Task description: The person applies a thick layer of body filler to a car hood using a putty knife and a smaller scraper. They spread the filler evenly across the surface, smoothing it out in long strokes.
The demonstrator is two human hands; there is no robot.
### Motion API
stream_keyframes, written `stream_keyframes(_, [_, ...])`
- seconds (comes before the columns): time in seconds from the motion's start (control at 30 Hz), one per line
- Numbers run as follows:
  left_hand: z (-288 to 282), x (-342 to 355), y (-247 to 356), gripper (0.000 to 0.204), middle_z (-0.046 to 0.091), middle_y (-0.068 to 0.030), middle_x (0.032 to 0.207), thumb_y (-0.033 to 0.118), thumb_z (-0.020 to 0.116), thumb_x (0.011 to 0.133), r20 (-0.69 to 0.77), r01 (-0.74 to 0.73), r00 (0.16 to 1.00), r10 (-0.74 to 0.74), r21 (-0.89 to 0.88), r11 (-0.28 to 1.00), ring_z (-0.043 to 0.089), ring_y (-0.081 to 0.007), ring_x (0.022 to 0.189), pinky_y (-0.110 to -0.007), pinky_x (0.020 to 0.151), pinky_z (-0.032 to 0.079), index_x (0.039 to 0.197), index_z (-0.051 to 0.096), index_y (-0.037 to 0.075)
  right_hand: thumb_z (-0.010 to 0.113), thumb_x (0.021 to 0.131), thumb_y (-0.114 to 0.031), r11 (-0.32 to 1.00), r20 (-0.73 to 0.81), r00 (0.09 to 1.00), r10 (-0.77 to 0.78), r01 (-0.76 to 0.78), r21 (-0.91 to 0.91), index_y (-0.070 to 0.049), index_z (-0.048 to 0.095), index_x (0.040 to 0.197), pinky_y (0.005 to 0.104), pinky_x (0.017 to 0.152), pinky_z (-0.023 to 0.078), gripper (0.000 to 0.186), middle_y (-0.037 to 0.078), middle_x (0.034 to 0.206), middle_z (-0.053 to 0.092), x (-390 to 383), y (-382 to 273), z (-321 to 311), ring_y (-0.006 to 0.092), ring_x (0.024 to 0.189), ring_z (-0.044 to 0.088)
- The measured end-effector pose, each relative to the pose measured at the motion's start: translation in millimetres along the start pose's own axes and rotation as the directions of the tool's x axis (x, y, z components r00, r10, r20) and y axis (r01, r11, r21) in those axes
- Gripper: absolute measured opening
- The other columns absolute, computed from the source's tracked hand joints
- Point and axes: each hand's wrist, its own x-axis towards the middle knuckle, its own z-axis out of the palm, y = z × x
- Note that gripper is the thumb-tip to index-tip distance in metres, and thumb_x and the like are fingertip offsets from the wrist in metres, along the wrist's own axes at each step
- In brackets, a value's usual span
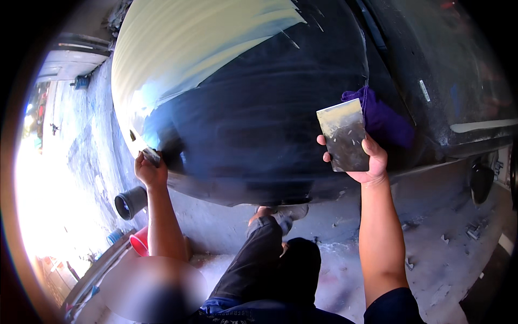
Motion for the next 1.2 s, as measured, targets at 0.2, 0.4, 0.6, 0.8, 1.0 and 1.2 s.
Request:
stream_keyframes(0.2, [44.8, -20.7, -11.0, 0.014, 0.062, -0.0041, 0.087, 0.019, 0.049, 0.088, -0.116, -0.035, 0.993, 0.038, 0.024, 0.999, 0.059, -0.0217, 0.082, -0.038, 0.08, 0.044, 0.092, 0.058, 0.009, 0.072, 0.078, -0.025, 0.986, 0.039, 0.995, 0.089, -0.093, 0.139, -0.001, 0.046, 0.133, 0.0439, 0.094, 0.05, 0.066, 0.019, 0.126, 0.055, 23.5, 41.7, 16.9, 0.0361, 0.115, 0.056])
stream_keyframes(0.4, [0.9, -6.0, -5.3, 0.021, 0.063, -0.0035, 0.099, 0.019, 0.048, 0.089, -0.045, -0.027, 0.999, 0.03, 0.07, 0.997, 0.06, -0.0197, 0.095, -0.033, 0.089, 0.045, 0.103, 0.06, 0.008, 0.067, 0.081, -0.022, 0.994, 0.09, 0.99, 0.11, -0.107, -0.037, 0.003, 0.044, 0.132, 0.0428, 0.1, 0.045, 0.062, 0.02, 0.129, 0.052, 66.3, 97.3, 36.9, 0.0305, 0.118, 0.054])
stream_keyframes(0.6, [21.8, -15.4, -10.7, 0.016, 0.064, -0.0033, 0.097, 0.018, 0.049, 0.089, -0.098, -0.008, 0.995, 0.011, 0.025, 1.0, 0.061, -0.0192, 0.094, -0.033, 0.086, 0.045, 0.098, 0.06, 0.01, 0.068, 0.078, -0.027, 0.989, 0.075, 0.996, -0.04, 0.05, -0.138, 0.0, 0.051, 0.126, 0.0374, 0.091, 0.05, 0.057, 0.016, 0.113, 0.062, 94.5, 46.8, 19.4, 0.025, 0.101, 0.062])
stream_keyframes(0.8, [26.5, -23.0, -8.0, 0.014, 0.063, -0.0021, 0.093, 0.02, 0.051, 0.088, -0.154, -0.002, 0.988, 0.006, 0.026, 1.0, 0.06, -0.0197, 0.089, -0.036, 0.084, 0.044, 0.097, 0.059, 0.012, 0.07, 0.075, -0.027, 0.995, 0.054, 0.998, 0.028, -0.022, -0.102, 0.0, 0.054, 0.121, 0.0387, 0.087, 0.052, 0.057, 0.02, 0.11, 0.063, 92.0, 73.3, 36.7, 0.0275, 0.097, 0.064])
stream_keyframes(1.0, [10.3, -12.1, -7.1, 0.018, 0.062, -0.0023, 0.096, 0.021, 0.052, 0.088, -0.132, 0.007, 0.991, 0.002, 0.072, 0.997, 0.058, -0.0193, 0.091, -0.038, 0.085, 0.042, 0.103, 0.058, 0.012, 0.065, 0.08, -0.014, 0.948, 0.199, 0.927, 0.319, -0.312, -0.068, 0.002, 0.053, 0.126, 0.0366, 0.087, 0.052, 0.05, 0.016, 0.113, 0.063, 119.8, 165.8, 82.2, 0.0243, 0.098, 0.065])
stream_keyframes(1.2, [19.2, -26.5, -10.8, 0.03, 0.061, -0.0064, 0.109, 0.017, 0.046, 0.09, -0.076, 0.021, 0.997, -0.023, -0.026, 0.999, 0.057, -0.0198, 0.103, -0.034, 0.091, 0.043, 0.117, 0.053, 0.008, 0.068, 0.078, -0.021, 0.924, 0.205, 0.916, 0.346, -0.37, 0.096, -0.001, 0.052, 0.127, 0.0361, 0.085, 0.052, 0.055, 0.014, 0.116, 0.062, 109.0, 153.9, 91.9, 0.0239, 0.102, 0.063])
